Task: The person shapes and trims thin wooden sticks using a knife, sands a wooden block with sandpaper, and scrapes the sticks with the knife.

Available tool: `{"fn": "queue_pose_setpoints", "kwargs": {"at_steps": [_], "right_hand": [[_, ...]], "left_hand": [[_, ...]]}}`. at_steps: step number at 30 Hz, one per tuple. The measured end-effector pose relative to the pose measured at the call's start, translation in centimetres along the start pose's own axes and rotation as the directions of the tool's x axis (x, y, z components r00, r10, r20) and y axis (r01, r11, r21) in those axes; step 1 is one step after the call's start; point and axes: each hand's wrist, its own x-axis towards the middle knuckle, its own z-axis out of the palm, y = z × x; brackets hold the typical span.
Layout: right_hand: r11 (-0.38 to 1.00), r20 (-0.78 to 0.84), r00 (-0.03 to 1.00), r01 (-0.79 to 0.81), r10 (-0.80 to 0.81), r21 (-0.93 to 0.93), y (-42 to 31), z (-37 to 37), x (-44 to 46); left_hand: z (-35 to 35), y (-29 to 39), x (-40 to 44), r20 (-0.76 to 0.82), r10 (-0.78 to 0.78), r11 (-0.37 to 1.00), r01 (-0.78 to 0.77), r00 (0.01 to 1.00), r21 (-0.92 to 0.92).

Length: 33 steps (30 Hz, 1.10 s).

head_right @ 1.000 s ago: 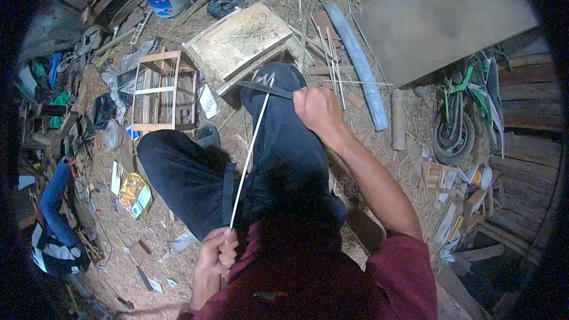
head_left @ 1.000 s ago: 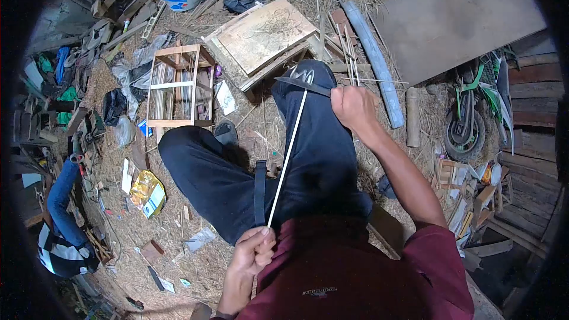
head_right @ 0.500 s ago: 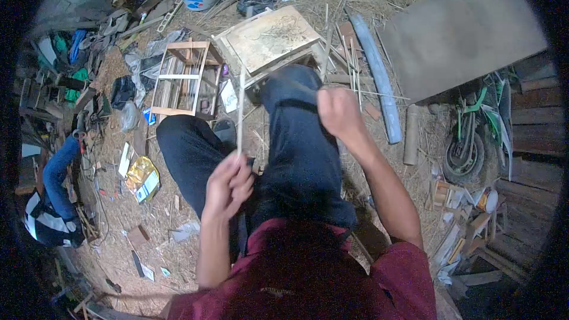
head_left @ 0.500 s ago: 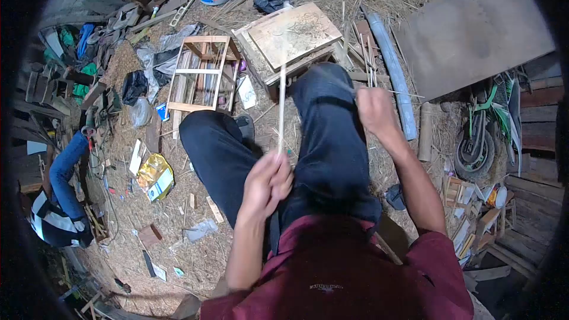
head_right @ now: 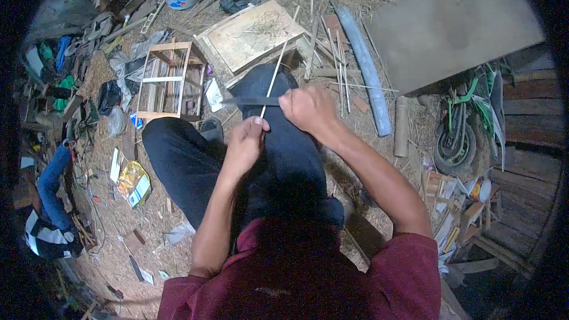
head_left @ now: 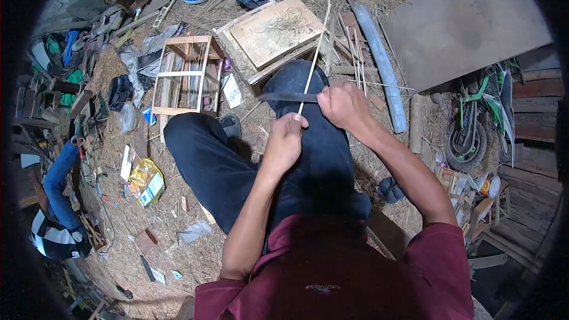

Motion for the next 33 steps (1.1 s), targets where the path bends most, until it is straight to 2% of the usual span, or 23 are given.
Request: {"fn": "queue_pose_setpoints", "kwargs": {"at_steps": [2,3,6,10,18,19,20,21,22,23,26,27,30,32,33], "right_hand": [[0.997,0.015,0.997,-0.079,0.080,-0.019,1.1,0.4,0.7],[0.993,0.020,0.993,-0.118,0.118,-0.027,1.5,0.8,1.1],[0.997,0.003,0.997,-0.071,0.071,0.014,2.3,1.4,1.1],[0.987,-0.069,0.985,-0.154,0.157,0.039,3.7,1.7,1.6],[0.971,-0.122,0.964,-0.236,0.238,0.033,4.2,-0.1,2.1],[0.937,0.005,0.937,-0.348,0.348,0.009,5.5,0.0,2.9],[0.951,-0.081,0.949,-0.300,0.305,0.071,6.9,0.7,3.3],[0.963,-0.169,0.951,-0.239,0.258,0.126,7.9,1.3,3.9],[0.970,-0.250,0.945,-0.169,0.209,0.175,8.9,2.0,4.5],[0.902,-0.150,0.916,-0.320,0.373,0.290,8.6,1.6,5.3],[0.783,-0.172,0.916,-0.200,0.363,0.590,4.5,-0.4,6.7],[0.742,-0.145,0.936,-0.152,0.320,0.653,3.8,-0.7,7.1],[0.753,-0.050,0.980,-0.117,0.194,0.647,-1.6,-3.0,8.0],[0.616,0.077,0.985,-0.157,0.156,0.772,-2.6,-1.7,10.3],[0.618,0.074,0.987,-0.146,0.141,0.772,-3.1,-0.7,11.5]], "left_hand": [[0.1,0.4,-1.3,0.025,-0.045,0.997,0.046,0.999,-0.064],[-0.2,1.0,-2.2,0.066,-0.116,0.984,0.124,0.991,-0.131],[-1.0,0.8,-4.6,0.133,-0.259,0.911,0.288,0.957,-0.296],[-2.7,0.7,-9.5,0.270,-0.374,0.773,0.459,0.887,-0.437],[-5.4,0.9,-16.9,0.285,-0.446,0.735,0.529,0.848,-0.424],[-5.9,0.7,-17.6,0.285,-0.445,0.738,0.528,0.849,-0.420],[-6.4,0.6,-17.9,0.283,-0.443,0.743,0.525,0.851,-0.414],[-6.8,0.8,-17.8,0.270,-0.434,0.723,0.511,0.859,-0.464],[-6.8,1.2,-17.3,0.183,-0.434,0.748,0.465,0.882,-0.473],[-6.7,1.3,-16.2,0.100,-0.386,0.792,0.385,0.917,-0.474],[-6.7,1.9,-10.4,-0.061,-0.248,0.895,0.205,0.967,-0.397],[-6.6,2.0,-7.9,-0.075,-0.211,0.894,0.162,0.975,-0.417],[-6.3,2.9,-0.1,-0.114,-0.115,0.921,0.063,0.987,-0.385],[-6.3,1.4,5.5,-0.166,0.042,0.956,-0.088,0.985,-0.281],[-6.2,1.3,7.6,-0.207,0.098,0.981,-0.129,0.974,-0.146]]}}
